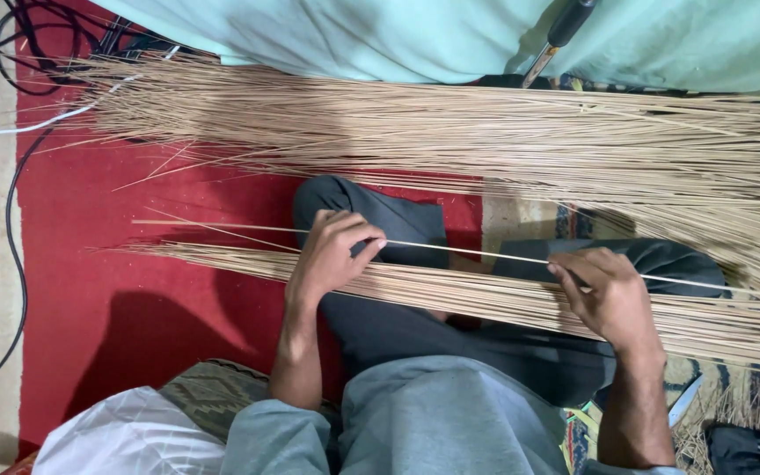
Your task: A person is sitting on the floor, manually stripping the outer layer from palm leaf ribs and organizing them into a bundle.
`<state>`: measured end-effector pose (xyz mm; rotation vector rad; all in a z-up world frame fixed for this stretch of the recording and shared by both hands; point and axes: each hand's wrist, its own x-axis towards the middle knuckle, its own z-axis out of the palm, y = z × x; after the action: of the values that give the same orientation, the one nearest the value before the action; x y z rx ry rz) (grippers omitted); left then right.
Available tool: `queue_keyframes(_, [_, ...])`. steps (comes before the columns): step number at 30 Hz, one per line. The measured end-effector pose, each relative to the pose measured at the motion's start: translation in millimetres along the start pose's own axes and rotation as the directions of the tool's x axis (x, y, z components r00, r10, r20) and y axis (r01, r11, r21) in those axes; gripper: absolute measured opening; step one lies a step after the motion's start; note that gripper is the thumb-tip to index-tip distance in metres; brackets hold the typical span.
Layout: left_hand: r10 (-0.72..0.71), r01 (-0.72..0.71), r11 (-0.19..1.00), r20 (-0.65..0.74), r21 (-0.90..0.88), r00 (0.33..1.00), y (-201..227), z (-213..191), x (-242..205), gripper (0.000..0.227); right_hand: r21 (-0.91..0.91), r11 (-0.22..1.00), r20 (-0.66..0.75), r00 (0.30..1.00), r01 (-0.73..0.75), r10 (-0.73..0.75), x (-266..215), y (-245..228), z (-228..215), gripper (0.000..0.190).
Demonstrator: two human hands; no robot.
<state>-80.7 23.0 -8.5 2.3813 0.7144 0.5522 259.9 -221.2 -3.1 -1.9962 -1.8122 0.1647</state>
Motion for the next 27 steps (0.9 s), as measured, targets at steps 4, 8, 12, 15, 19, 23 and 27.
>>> queue_keyframes(4, [-0.103, 0.105, 0.994, 0.104, -0.014, 0.989, -19.4, -7.1, -16.3, 0.008, 0.109, 0.984, 0.141, 0.982, -0.142, 0.126, -14.2, 14.7, -17.4, 0.018])
queue_keyframes(8, [-0.251, 0.247, 0.968, 0.157, 0.044, 0.955, -34.0, -4.9, -29.0, 0.012, 0.102, 0.966, 0.186, 0.959, -0.236, 0.214, -37.4, 40.8, -26.2, 0.023])
queue_keyframes(12, [-0.354, 0.344, 0.935, 0.202, 0.085, 0.913, -38.8, -4.8, -33.0, 0.011, 0.04, 0.963, 0.152, 0.954, -0.268, 0.259, -55.9, 58.2, -33.4, 0.014])
queue_keyframes(15, [-0.404, 0.383, 0.914, 0.211, 0.133, 0.89, -41.4, -1.4, -34.0, 0.013, -0.01, 0.961, 0.105, 0.956, -0.276, 0.275, -67.1, 65.4, -41.9, 0.017])
queue_keyframes(19, [-0.443, 0.416, 0.896, 0.249, 0.158, 0.861, -49.8, 11.3, -35.0, 0.014, -0.096, 0.951, 0.098, 0.948, -0.293, 0.302, -78.7, 73.1, -50.8, 0.015])
queue_keyframes(23, [-0.422, 0.398, 0.906, 0.225, 0.147, 0.878, -44.2, 14.0, -33.4, 0.015, -0.101, 0.929, 0.113, 0.924, -0.356, 0.366, -81.9, 74.7, -57.0, 0.004])
queue_keyframes(27, [-0.392, 0.378, 0.92, 0.206, 0.106, 0.897, -33.5, 8.1, -27.6, 0.015, -0.177, 0.904, 0.094, 0.908, -0.388, 0.408, -79.5, 67.7, -58.6, 0.006])
